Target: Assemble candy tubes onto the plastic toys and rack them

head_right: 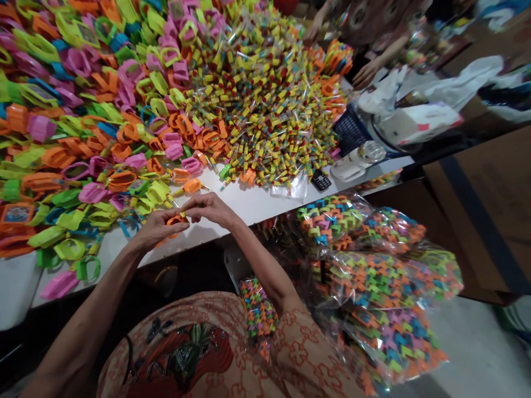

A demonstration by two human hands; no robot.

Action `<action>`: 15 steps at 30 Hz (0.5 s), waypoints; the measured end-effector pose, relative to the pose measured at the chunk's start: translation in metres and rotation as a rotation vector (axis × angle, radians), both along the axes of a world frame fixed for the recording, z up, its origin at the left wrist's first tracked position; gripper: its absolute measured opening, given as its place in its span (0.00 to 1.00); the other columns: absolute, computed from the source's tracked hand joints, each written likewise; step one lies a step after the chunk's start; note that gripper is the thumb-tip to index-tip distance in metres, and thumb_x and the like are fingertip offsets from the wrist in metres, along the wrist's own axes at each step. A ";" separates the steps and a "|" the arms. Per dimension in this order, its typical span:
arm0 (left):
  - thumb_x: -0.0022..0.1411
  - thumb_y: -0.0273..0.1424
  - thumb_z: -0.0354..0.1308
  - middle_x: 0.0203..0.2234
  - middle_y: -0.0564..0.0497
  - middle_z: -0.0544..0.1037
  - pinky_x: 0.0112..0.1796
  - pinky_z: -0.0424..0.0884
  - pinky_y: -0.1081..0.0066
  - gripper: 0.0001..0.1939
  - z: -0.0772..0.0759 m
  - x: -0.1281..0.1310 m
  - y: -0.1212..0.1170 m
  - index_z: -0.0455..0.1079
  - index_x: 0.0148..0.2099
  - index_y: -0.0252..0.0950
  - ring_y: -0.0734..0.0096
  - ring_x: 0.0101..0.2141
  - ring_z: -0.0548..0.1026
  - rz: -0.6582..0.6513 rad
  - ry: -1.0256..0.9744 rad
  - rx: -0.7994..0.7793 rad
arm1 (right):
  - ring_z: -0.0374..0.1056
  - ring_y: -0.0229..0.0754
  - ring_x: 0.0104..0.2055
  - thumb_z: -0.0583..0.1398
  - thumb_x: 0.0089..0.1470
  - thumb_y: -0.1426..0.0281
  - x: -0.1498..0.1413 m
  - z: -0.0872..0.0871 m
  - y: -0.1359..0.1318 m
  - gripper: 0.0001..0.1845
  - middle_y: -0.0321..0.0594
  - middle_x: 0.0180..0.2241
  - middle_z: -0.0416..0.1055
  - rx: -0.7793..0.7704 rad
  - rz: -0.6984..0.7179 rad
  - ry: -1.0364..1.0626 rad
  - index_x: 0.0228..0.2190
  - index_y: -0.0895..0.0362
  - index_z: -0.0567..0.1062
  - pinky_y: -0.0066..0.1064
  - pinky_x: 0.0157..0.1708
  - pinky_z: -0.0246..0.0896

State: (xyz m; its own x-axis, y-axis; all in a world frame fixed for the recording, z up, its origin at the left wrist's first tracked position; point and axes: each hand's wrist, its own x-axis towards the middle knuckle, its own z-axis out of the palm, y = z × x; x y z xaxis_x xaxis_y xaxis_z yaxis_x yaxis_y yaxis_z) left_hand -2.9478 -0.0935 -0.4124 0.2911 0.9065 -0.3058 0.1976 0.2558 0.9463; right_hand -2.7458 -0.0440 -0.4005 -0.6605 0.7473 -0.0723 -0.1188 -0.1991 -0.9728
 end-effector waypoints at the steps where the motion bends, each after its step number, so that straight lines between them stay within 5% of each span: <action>1: 0.46 0.48 0.72 0.21 0.54 0.69 0.26 0.57 0.73 0.21 0.001 0.000 0.000 0.76 0.30 0.35 0.75 0.24 0.62 -0.016 0.007 -0.008 | 0.67 0.33 0.28 0.69 0.49 0.65 0.001 0.000 0.000 0.10 0.35 0.28 0.75 0.005 0.017 -0.005 0.33 0.59 0.83 0.29 0.32 0.65; 9: 0.48 0.50 0.68 0.20 0.56 0.65 0.25 0.55 0.74 0.22 0.001 -0.003 0.002 0.73 0.30 0.35 0.77 0.23 0.60 -0.080 0.049 -0.039 | 0.67 0.32 0.26 0.69 0.51 0.66 0.005 -0.007 -0.001 0.10 0.34 0.25 0.73 0.013 0.010 -0.010 0.33 0.59 0.84 0.27 0.30 0.64; 15: 0.60 0.55 0.57 0.18 0.57 0.60 0.25 0.53 0.74 0.26 -0.004 -0.006 0.001 0.70 0.28 0.35 0.77 0.22 0.57 -0.160 0.116 0.063 | 0.69 0.32 0.26 0.68 0.50 0.66 0.004 -0.012 -0.009 0.10 0.35 0.30 0.72 0.071 0.012 -0.063 0.32 0.61 0.84 0.26 0.28 0.65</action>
State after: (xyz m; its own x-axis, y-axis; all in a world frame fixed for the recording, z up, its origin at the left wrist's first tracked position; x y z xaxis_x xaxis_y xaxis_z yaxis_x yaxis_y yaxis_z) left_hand -2.9542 -0.0922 -0.4159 0.3989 0.8699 -0.2900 0.3395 0.1536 0.9280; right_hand -2.7422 -0.0527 -0.4123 -0.6648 0.7445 -0.0613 -0.0546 -0.1302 -0.9900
